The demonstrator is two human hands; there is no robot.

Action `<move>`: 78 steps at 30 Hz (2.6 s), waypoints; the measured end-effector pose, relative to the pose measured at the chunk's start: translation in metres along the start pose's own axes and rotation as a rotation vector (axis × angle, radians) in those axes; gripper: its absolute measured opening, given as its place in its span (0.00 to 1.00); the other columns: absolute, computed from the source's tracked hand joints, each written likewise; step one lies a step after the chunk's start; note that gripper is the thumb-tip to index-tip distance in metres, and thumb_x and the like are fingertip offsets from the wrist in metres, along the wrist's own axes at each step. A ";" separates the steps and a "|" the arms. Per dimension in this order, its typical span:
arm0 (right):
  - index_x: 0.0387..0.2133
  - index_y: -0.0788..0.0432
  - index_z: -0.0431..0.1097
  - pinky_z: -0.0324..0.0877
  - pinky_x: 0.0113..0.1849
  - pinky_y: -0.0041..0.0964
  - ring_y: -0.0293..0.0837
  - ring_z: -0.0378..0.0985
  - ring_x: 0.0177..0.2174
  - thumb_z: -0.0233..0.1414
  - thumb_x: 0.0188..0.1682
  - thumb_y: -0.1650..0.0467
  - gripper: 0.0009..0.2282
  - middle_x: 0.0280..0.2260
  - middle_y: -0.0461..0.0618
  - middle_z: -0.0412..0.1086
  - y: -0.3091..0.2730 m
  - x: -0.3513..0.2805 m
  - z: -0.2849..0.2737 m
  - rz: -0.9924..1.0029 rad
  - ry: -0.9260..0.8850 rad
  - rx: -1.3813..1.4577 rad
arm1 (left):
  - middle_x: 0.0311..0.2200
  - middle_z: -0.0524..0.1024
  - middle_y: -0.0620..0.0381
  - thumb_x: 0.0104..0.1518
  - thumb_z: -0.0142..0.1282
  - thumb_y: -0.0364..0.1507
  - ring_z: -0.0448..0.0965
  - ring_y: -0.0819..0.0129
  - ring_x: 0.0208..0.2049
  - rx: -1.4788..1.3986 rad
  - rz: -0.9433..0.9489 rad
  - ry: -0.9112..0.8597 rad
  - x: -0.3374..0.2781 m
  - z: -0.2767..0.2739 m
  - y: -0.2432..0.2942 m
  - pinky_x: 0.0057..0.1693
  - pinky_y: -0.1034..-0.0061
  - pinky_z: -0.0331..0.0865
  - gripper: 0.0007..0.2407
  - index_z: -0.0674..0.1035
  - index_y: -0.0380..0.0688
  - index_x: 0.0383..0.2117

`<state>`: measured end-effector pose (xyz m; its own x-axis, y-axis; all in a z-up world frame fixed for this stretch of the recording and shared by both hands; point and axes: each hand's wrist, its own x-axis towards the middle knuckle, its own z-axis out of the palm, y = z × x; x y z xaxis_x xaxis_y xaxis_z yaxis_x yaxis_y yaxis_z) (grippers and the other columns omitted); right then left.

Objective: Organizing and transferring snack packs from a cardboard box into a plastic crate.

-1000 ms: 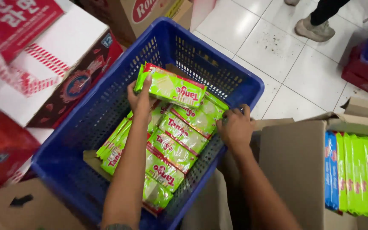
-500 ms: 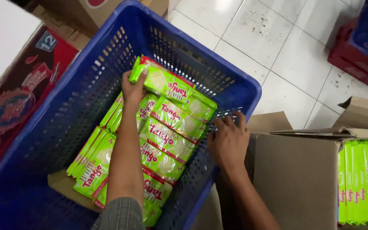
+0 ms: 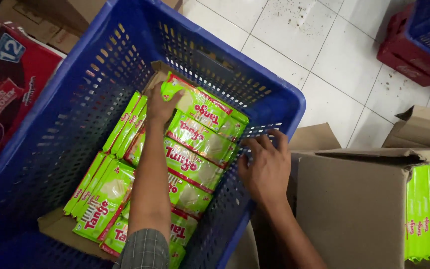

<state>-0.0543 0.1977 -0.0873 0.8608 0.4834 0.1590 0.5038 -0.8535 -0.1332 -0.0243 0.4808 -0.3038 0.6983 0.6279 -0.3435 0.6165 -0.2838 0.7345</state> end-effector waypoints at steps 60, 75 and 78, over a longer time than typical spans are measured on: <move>0.28 0.49 0.75 0.56 0.53 0.43 0.53 0.69 0.47 0.55 0.33 0.72 0.09 0.28 0.46 0.73 0.001 0.004 -0.010 -0.062 0.015 0.143 | 0.57 0.54 0.45 0.30 0.68 0.58 0.51 0.45 0.63 0.447 0.069 -0.051 -0.067 0.036 0.088 0.63 0.43 0.46 0.54 0.47 0.54 0.64; 0.27 0.42 0.74 0.67 0.42 0.43 0.50 0.65 0.50 0.54 0.32 0.67 0.09 0.30 0.39 0.71 0.004 -0.001 -0.006 -0.007 -0.012 0.078 | 0.69 0.37 0.51 0.58 0.23 0.59 0.27 0.46 0.69 0.808 0.364 -0.215 -0.117 0.058 0.081 0.62 0.29 0.28 0.29 0.46 0.74 0.66; 0.27 0.42 0.74 0.66 0.42 0.44 0.49 0.65 0.50 0.54 0.32 0.66 0.08 0.30 0.38 0.71 0.003 0.000 -0.006 0.018 -0.020 0.086 | 0.70 0.34 0.58 0.62 0.30 0.51 0.30 0.46 0.69 0.723 0.448 -0.241 -0.133 0.063 0.080 0.65 0.34 0.33 0.24 0.49 0.76 0.65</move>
<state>-0.0532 0.1941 -0.0819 0.8707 0.4725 0.1362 0.4916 -0.8428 -0.2192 -0.0446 0.3285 -0.2363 0.9367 0.2014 -0.2864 0.2890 -0.9066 0.3076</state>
